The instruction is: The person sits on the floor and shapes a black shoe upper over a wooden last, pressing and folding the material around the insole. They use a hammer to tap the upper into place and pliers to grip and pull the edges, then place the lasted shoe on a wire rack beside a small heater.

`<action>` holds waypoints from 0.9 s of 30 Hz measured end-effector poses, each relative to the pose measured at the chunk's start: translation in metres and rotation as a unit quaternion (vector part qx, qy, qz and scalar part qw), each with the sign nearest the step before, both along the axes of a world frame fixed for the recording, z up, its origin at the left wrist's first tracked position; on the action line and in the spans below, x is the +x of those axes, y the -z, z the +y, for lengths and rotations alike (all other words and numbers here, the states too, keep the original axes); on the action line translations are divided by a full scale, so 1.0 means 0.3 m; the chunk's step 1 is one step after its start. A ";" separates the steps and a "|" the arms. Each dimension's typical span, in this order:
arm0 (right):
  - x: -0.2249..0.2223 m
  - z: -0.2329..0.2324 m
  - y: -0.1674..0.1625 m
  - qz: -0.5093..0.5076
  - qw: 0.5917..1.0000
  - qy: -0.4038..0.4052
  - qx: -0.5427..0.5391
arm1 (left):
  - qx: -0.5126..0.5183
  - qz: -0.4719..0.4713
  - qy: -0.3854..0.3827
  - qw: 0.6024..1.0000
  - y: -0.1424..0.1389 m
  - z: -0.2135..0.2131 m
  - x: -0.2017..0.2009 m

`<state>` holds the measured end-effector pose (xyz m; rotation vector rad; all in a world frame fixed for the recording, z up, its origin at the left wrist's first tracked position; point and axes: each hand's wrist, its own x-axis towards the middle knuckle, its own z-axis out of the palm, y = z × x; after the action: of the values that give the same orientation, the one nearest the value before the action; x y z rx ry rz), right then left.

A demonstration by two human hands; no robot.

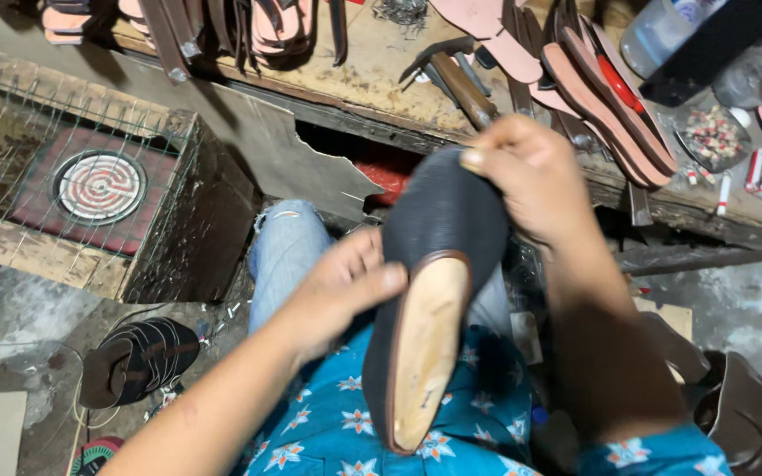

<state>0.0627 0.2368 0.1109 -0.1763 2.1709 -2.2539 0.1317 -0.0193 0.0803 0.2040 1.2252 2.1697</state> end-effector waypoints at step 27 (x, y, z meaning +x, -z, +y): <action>0.057 -0.185 0.123 -0.198 0.975 -0.062 -0.083 | -0.027 -0.056 -0.304 0.950 -0.031 -0.158 -0.379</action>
<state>0.0799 0.1813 0.0740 0.1254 1.7266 -2.1740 0.0181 -0.0666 0.0896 -0.3678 1.4094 2.6079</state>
